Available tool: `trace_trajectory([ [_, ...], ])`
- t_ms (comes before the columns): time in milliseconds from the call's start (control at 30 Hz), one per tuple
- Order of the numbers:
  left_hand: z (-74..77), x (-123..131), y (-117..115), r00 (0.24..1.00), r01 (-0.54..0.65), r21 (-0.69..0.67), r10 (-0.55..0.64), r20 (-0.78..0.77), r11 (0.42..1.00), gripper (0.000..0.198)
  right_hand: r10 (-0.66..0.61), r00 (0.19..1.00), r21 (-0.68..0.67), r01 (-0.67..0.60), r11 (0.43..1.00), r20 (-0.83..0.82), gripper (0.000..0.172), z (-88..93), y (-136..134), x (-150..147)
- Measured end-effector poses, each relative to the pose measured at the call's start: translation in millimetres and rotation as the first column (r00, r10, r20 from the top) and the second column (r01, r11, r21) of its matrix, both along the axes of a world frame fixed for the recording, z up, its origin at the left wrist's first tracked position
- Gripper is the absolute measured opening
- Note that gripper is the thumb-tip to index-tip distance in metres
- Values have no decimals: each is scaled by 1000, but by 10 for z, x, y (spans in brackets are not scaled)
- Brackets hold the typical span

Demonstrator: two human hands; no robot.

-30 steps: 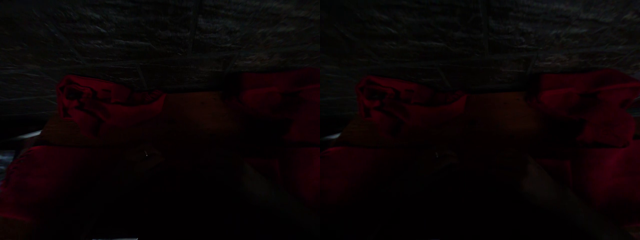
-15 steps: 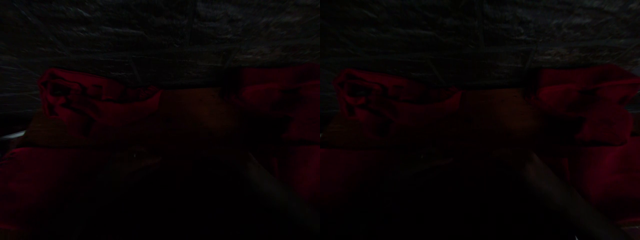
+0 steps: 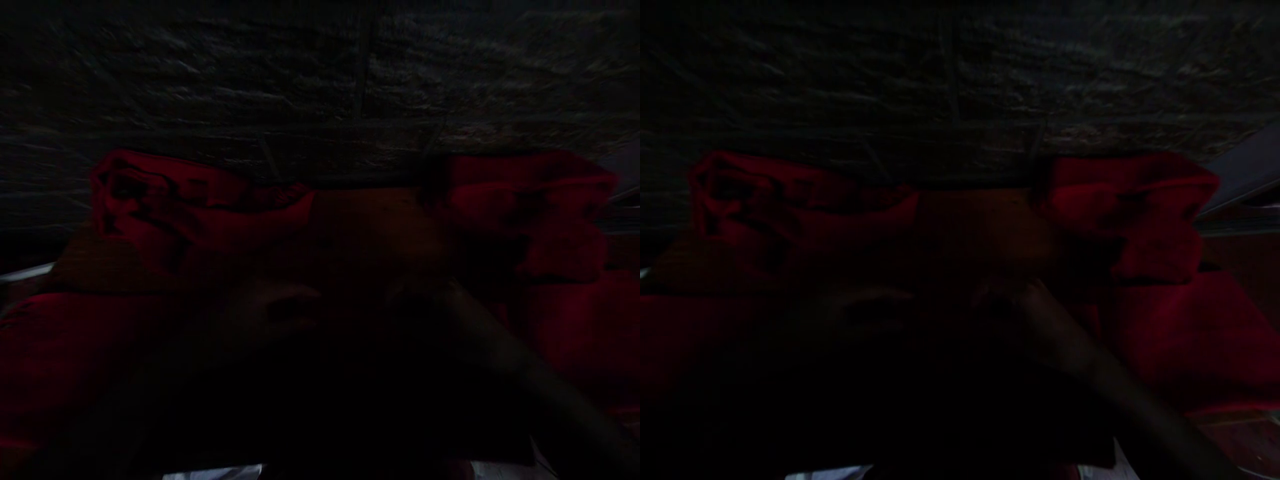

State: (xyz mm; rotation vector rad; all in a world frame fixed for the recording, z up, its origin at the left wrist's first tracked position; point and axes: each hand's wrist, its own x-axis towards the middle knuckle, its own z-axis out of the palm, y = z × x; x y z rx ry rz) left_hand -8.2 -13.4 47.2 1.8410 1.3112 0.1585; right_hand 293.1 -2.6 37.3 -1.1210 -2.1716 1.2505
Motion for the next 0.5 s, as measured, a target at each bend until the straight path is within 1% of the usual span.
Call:
trace_trajectory([
  [67,45,126,49,998,60,16,-60,-2,998,44,12,1000,11,-12,1000,24,18,6,10,8],
  [133,62,257,116,990,141,26,-140,-21,990,40,46,996,21,-48,999,80,25,50,34,73],
  [200,45,374,200,975,222,26,-220,-41,975,37,89,981,15,-93,996,172,29,131,76,214],
  [300,-23,514,327,947,315,9,-314,-59,949,36,157,925,-14,-162,987,347,32,295,164,517],
  [400,-79,612,422,930,360,-20,-360,-76,933,36,179,861,-56,-173,983,476,34,429,251,787],
  [500,-83,665,484,927,358,-57,-362,-97,932,31,171,838,-108,-134,985,518,38,465,300,939],
])
